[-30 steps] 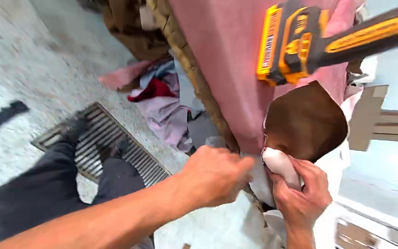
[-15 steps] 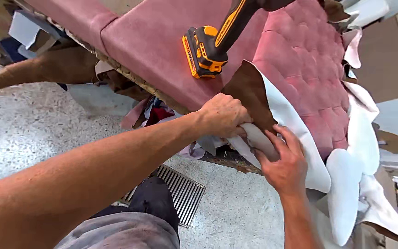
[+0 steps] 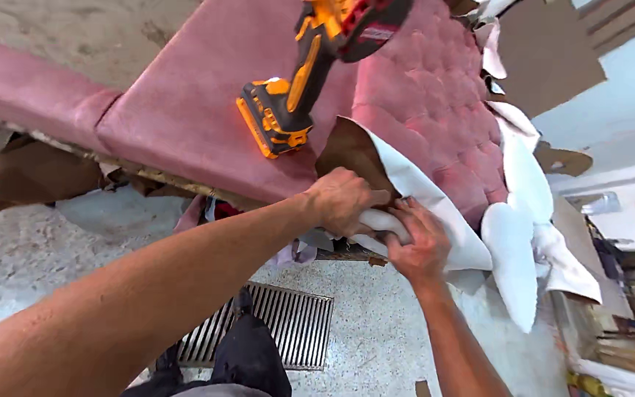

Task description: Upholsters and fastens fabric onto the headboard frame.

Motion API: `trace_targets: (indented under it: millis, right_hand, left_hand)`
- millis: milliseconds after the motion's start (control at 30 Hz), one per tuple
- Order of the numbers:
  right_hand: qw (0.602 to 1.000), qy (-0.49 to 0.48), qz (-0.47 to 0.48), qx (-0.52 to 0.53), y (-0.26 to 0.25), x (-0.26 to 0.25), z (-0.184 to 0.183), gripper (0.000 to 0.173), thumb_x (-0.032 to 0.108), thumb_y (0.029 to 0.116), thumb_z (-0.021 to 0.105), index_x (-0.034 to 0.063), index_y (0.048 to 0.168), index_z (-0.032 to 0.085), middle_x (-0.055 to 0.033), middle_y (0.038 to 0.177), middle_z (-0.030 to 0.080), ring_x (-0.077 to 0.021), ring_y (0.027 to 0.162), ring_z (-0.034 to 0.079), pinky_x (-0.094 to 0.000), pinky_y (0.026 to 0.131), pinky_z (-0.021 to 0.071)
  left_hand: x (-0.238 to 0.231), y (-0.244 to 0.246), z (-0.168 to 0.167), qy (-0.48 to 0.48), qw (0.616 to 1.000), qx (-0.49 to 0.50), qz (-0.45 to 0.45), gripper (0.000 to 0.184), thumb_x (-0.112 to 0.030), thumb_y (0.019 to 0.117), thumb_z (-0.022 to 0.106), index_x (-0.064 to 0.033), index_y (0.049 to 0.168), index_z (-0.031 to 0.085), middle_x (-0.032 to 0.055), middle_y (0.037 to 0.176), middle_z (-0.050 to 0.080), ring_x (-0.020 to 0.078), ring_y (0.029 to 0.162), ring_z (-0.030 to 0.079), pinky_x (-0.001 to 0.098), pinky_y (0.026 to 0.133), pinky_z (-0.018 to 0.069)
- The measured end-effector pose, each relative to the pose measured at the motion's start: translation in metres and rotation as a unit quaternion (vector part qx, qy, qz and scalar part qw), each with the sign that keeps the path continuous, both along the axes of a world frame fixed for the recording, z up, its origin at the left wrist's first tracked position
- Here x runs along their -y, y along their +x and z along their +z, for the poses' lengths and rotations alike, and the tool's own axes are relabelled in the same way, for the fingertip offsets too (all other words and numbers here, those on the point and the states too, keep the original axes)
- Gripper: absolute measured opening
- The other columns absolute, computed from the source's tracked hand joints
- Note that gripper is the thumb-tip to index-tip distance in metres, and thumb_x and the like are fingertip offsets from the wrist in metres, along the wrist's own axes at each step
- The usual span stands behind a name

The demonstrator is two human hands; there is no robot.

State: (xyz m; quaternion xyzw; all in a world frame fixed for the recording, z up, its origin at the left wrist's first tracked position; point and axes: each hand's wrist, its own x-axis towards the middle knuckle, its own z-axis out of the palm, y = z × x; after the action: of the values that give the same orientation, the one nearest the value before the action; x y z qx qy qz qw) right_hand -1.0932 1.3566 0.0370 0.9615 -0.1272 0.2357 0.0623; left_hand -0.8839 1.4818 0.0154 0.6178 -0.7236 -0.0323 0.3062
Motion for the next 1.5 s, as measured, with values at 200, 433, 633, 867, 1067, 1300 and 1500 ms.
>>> trace_targets:
  millis: [200, 433, 633, 867, 1067, 1300, 1500]
  right_hand:
    - [0.824, 0.318, -0.254, 0.396, -0.060, -0.091, -0.054, 0.038, 0.014, 0.0946, 0.060, -0.0121, 0.122, 0.056, -0.0173, 0.124, 0.062, -0.0179, 0.118, 0.061, -0.0356, 0.100, 0.0528]
    - [0.198, 0.714, -0.193, 0.643, -0.010, -0.048, -0.072, 0.083, 0.080, 0.0927, 0.034, 0.0153, 0.144, 0.044, -0.0095, 0.133, 0.060, -0.0252, 0.120, 0.062, -0.0479, 0.097, 0.0538]
    - [0.271, 0.698, -0.089, 0.657, -0.007, -0.058, -0.081, 0.037, 0.044, 0.1051, 0.050, 0.0118, 0.121, 0.060, -0.0054, 0.110, 0.069, -0.0183, 0.100, 0.069, -0.0378, 0.088, 0.0581]
    - [0.321, 0.662, -0.130, 0.665, -0.013, -0.046, -0.085, 0.037, 0.000, 0.0939, 0.066, 0.0003, 0.128, 0.053, -0.0137, 0.115, 0.065, -0.0200, 0.103, 0.065, -0.0366, 0.090, 0.0569]
    - [0.353, 0.617, -0.188, 0.678, -0.067, -0.017, -0.092, 0.067, 0.014, 0.0995, 0.063, 0.0082, 0.158, 0.029, -0.0198, 0.150, 0.047, -0.0292, 0.129, 0.055, -0.0469, 0.101, 0.0517]
    - [0.416, 0.605, -0.258, 0.628, -0.115, 0.045, -0.084, 0.042, 0.012, 0.1016, 0.052, 0.0107, 0.143, 0.055, -0.0123, 0.131, 0.064, -0.0249, 0.107, 0.064, -0.0456, 0.087, 0.0539]
    - [0.276, 0.671, -0.234, 0.648, -0.111, 0.060, -0.094, 0.024, 0.036, 0.1075, 0.047, 0.0126, 0.105, 0.054, 0.0004, 0.070, 0.058, -0.0118, 0.059, 0.060, -0.0327, 0.057, 0.0561]
  left_hand:
    - [0.004, 0.007, -0.010, -0.069, 0.998, 0.009, 0.007, 0.042, -0.051, 0.0752, 0.076, -0.0156, 0.097, 0.070, 0.0057, 0.073, 0.067, 0.0275, 0.067, 0.069, 0.0504, 0.056, 0.0542]
    - [0.003, 0.002, -0.011, -0.090, 0.995, 0.047, 0.024, 0.047, -0.053, 0.0718, 0.078, -0.0152, 0.098, 0.072, 0.0028, 0.075, 0.069, 0.0231, 0.071, 0.070, 0.0462, 0.060, 0.0567]
    - [0.003, 0.002, -0.008, -0.085, 0.994, 0.050, 0.039, 0.049, -0.052, 0.0720, 0.078, -0.0129, 0.101, 0.074, 0.0067, 0.081, 0.073, 0.0271, 0.073, 0.072, 0.0516, 0.062, 0.0577]
    - [0.004, 0.000, -0.014, -0.116, 0.989, 0.070, 0.057, 0.061, -0.064, 0.0762, 0.067, -0.0083, 0.100, 0.077, 0.0123, 0.088, 0.076, 0.0323, 0.078, 0.075, 0.0564, 0.067, 0.0591]
    - [-0.010, -0.022, -0.001, -0.184, 0.965, 0.168, 0.077, 0.059, -0.066, 0.0886, 0.056, -0.0127, 0.102, 0.080, 0.0083, 0.082, 0.075, 0.0267, 0.072, 0.073, 0.0499, 0.060, 0.0582]
    - [0.036, -0.077, 0.015, -0.143, 0.960, 0.236, 0.037, 0.060, -0.062, 0.0884, 0.061, -0.0155, 0.123, 0.074, 0.0093, 0.087, 0.074, 0.0294, 0.078, 0.073, 0.0496, 0.066, 0.0594]
    - [0.032, -0.094, -0.003, -0.151, 0.951, 0.241, 0.124, 0.055, -0.061, 0.0903, 0.062, -0.0199, 0.124, 0.074, 0.0042, 0.092, 0.075, 0.0230, 0.084, 0.072, 0.0429, 0.073, 0.0590]
